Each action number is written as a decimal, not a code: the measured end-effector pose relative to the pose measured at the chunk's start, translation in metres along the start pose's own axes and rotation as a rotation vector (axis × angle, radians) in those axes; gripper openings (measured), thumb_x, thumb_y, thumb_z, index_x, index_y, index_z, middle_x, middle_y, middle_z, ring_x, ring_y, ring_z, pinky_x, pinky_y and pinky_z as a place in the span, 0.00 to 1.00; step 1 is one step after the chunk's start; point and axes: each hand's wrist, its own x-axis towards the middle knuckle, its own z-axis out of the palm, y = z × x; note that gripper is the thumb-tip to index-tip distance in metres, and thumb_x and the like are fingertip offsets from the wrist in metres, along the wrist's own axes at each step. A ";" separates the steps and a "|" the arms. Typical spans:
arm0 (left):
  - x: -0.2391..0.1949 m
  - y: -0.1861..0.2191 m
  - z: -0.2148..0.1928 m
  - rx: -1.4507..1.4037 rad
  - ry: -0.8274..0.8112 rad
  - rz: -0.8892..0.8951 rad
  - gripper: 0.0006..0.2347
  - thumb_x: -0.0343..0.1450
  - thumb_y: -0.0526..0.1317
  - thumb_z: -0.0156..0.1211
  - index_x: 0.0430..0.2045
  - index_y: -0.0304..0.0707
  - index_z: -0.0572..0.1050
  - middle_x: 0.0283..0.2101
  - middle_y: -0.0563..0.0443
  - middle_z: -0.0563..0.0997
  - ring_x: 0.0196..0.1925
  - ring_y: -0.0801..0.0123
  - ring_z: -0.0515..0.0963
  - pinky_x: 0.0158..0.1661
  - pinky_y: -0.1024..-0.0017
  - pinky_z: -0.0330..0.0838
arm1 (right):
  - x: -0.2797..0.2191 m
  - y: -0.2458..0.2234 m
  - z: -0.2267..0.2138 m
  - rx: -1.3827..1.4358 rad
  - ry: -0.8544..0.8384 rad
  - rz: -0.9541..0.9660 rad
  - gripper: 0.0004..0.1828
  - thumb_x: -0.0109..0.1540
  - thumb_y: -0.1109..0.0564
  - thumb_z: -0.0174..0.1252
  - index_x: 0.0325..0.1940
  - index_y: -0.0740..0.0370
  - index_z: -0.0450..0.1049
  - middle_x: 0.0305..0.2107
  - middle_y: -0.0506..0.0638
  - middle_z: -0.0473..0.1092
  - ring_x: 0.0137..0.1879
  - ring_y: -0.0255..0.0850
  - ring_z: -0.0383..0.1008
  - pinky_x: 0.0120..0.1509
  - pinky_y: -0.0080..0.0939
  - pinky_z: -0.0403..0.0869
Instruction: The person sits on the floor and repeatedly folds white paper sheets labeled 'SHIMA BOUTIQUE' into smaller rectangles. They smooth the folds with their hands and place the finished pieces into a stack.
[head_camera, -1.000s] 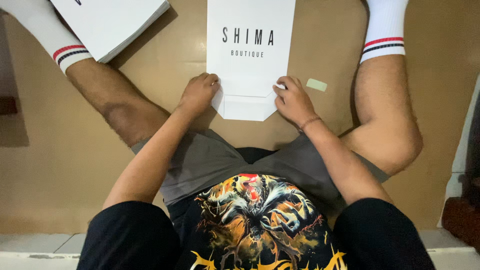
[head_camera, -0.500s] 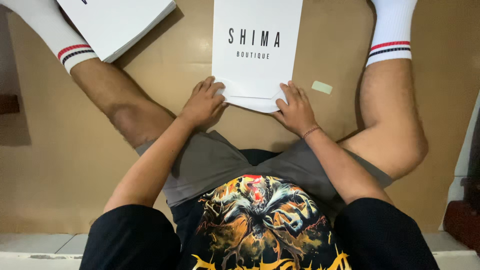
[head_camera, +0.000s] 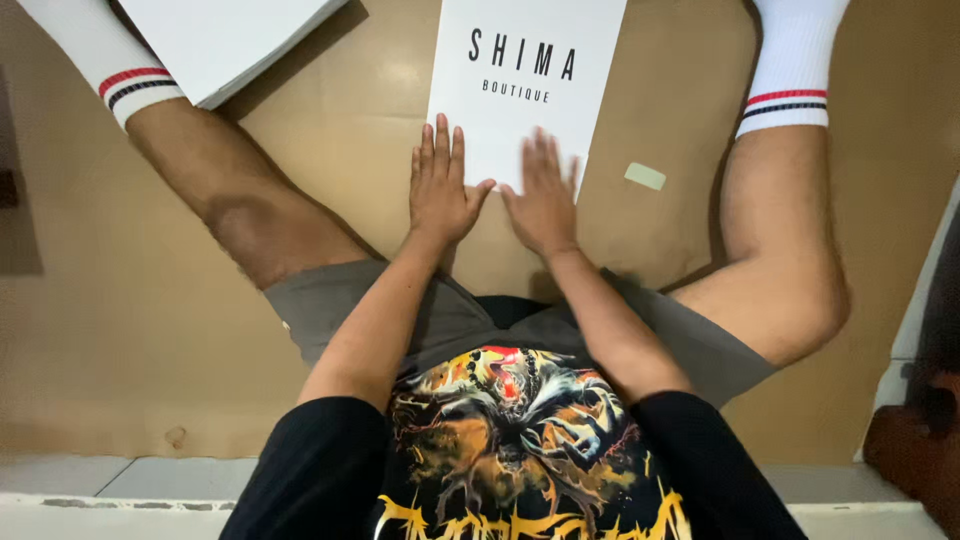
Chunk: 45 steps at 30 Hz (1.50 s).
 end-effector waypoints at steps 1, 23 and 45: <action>0.000 0.000 0.003 0.013 0.011 -0.010 0.37 0.78 0.67 0.30 0.77 0.38 0.42 0.80 0.37 0.34 0.81 0.45 0.33 0.77 0.50 0.33 | -0.010 0.016 -0.001 -0.030 0.004 0.018 0.36 0.75 0.39 0.38 0.83 0.58 0.44 0.79 0.60 0.37 0.84 0.55 0.33 0.82 0.69 0.32; -0.018 -0.006 -0.101 -0.916 0.525 0.219 0.31 0.65 0.33 0.62 0.65 0.19 0.62 0.60 0.14 0.69 0.64 0.22 0.67 0.64 0.37 0.62 | -0.004 0.100 -0.069 0.999 0.351 -0.057 0.36 0.52 0.68 0.47 0.63 0.52 0.78 0.66 0.61 0.62 0.77 0.51 0.57 0.81 0.56 0.53; 0.091 -0.258 -0.098 0.501 0.183 -0.112 0.23 0.72 0.34 0.57 0.66 0.38 0.71 0.57 0.22 0.77 0.39 0.37 0.86 0.25 0.41 0.78 | -0.025 0.091 -0.025 0.950 0.020 0.320 0.20 0.68 0.57 0.58 0.65 0.61 0.73 0.56 0.59 0.73 0.57 0.46 0.77 0.57 0.46 0.76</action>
